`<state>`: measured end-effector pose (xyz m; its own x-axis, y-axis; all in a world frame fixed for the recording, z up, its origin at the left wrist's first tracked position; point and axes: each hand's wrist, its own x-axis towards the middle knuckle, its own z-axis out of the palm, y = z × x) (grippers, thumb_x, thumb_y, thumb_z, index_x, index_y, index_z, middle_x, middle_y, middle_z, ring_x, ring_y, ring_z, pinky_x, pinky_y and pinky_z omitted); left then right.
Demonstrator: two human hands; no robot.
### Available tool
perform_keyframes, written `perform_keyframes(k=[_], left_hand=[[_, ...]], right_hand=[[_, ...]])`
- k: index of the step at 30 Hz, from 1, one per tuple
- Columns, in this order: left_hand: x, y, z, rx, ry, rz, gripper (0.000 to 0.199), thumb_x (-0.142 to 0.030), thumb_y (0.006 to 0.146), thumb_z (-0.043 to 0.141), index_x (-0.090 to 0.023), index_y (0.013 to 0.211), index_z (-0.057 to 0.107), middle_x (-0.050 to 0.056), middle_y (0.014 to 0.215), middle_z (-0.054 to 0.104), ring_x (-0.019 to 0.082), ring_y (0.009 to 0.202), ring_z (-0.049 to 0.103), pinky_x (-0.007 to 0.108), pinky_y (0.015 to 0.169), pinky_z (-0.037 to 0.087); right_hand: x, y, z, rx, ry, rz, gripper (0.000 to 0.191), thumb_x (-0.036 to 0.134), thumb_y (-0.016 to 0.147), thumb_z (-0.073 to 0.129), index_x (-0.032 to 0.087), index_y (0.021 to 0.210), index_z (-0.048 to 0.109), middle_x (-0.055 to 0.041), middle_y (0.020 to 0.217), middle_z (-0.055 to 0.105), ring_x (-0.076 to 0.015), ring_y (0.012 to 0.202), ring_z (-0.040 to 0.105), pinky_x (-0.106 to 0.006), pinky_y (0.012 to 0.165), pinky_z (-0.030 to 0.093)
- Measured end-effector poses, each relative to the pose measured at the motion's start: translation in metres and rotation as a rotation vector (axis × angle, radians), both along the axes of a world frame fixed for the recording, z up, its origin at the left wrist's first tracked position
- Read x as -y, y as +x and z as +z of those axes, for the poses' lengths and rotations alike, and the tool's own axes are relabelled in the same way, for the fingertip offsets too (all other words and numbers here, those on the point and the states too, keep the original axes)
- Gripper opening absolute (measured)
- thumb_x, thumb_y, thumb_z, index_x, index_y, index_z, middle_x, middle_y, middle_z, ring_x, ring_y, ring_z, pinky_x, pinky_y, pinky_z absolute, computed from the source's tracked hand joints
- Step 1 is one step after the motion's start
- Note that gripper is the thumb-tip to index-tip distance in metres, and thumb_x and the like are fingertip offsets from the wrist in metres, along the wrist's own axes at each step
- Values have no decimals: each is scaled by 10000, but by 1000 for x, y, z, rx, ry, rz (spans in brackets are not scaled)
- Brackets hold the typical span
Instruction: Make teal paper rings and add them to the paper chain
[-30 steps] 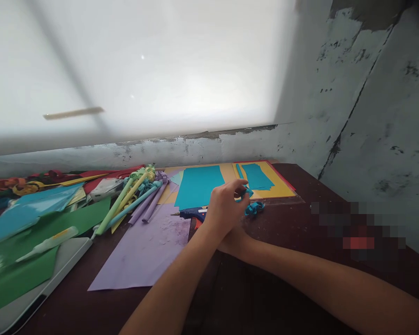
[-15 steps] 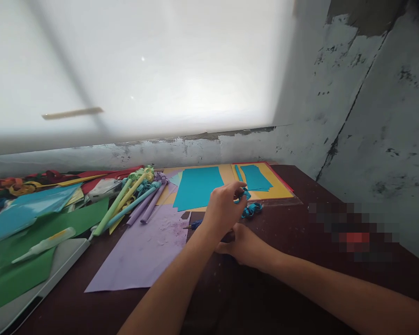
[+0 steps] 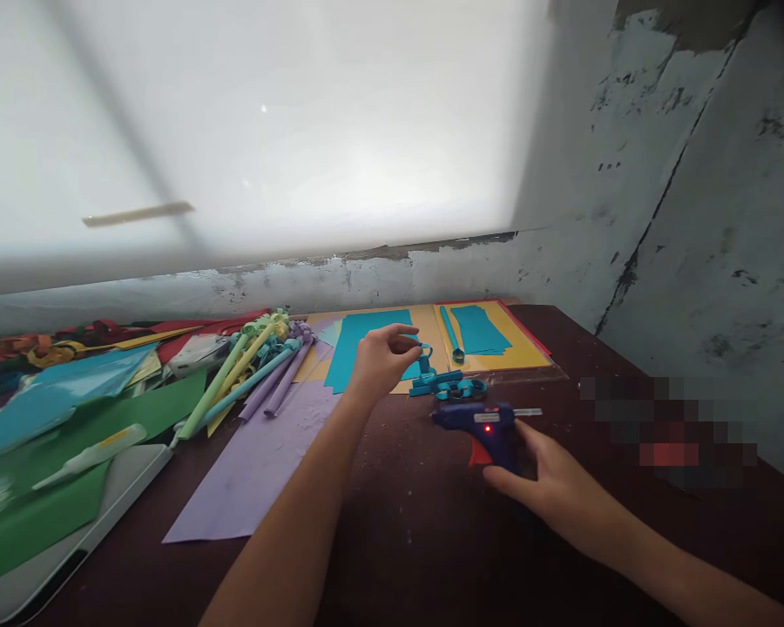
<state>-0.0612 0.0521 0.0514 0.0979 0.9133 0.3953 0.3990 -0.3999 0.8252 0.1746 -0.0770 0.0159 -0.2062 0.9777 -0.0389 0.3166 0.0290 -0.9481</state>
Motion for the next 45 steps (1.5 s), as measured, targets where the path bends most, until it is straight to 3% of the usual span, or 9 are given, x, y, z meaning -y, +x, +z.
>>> perform_keyframes(k=[3, 6, 8, 10, 14, 17, 20, 32, 45], left_hand=[[-4, -2, -2, 47, -45, -3, 276, -212, 778, 743, -167, 1050, 738, 90, 921, 811, 232, 886, 782, 341, 810, 629], [-5, 1, -2, 88, -60, -23, 289, -212, 772, 751, -157, 1054, 733, 99, 935, 811, 235, 902, 781, 347, 825, 627], [-4, 2, -2, 108, -62, -36, 293, -212, 774, 753, -155, 1060, 730, 100, 935, 811, 233, 906, 780, 349, 834, 626], [-4, 3, -2, 117, -67, -36, 289, -213, 782, 751, -156, 1064, 730, 100, 935, 811, 230, 904, 779, 347, 834, 625], [-4, 3, -6, 97, -73, -5, 284, -225, 800, 746, -163, 1076, 735, 99, 938, 809, 235, 902, 775, 349, 813, 620], [-4, 3, -9, 81, -73, -10, 311, -245, 813, 745, -173, 1115, 735, 95, 942, 806, 241, 916, 769, 363, 824, 617], [-4, 3, -10, 68, -93, -30, 347, -278, 823, 751, -181, 1155, 731, 96, 959, 803, 246, 910, 766, 370, 815, 619], [-3, 5, -7, 131, -147, -62, 381, -246, 812, 757, -158, 1180, 717, 117, 980, 803, 254, 932, 763, 365, 815, 600], [-1, 4, -5, 134, -159, -48, 385, -238, 801, 755, -155, 1175, 720, 107, 957, 800, 247, 910, 756, 344, 790, 584]], right_hand=[[-10, 12, 12, -25, 52, -93, 571, 429, 827, 744, 232, 1347, 614, -99, 1291, 705, -325, 1220, 643, -439, 1047, 503], [-30, 14, 30, -96, 21, -146, 555, 450, 804, 753, 204, 1287, 633, -124, 1190, 734, -332, 1082, 697, -424, 887, 576], [-47, 9, 42, -142, 45, -133, 530, 439, 780, 766, 186, 1232, 652, -127, 1128, 743, -321, 1007, 707, -397, 805, 581], [-64, 3, 48, -212, 87, -99, 483, 403, 771, 774, 189, 1189, 664, -109, 1104, 742, -287, 1001, 703, -364, 832, 565], [-87, -4, 33, -393, 40, -74, 413, 358, 755, 775, 174, 1105, 653, -72, 1009, 718, -204, 835, 675, -313, 750, 546], [-92, -3, 12, -412, -7, -94, 379, 349, 744, 782, 165, 1046, 645, -18, 825, 655, -145, 680, 589, -265, 618, 479], [-90, -2, 0, -420, -38, -105, 380, 345, 731, 792, 165, 1024, 630, 2, 775, 606, -128, 643, 530, -253, 569, 420], [-84, -5, 3, -395, -78, -61, 272, 303, 757, 743, 188, 953, 593, 25, 729, 560, -118, 633, 474, -256, 563, 360], [-84, -6, 6, -373, -105, -93, 350, 305, 724, 755, 176, 1012, 605, 14, 743, 576, -122, 622, 487, -262, 553, 368]])
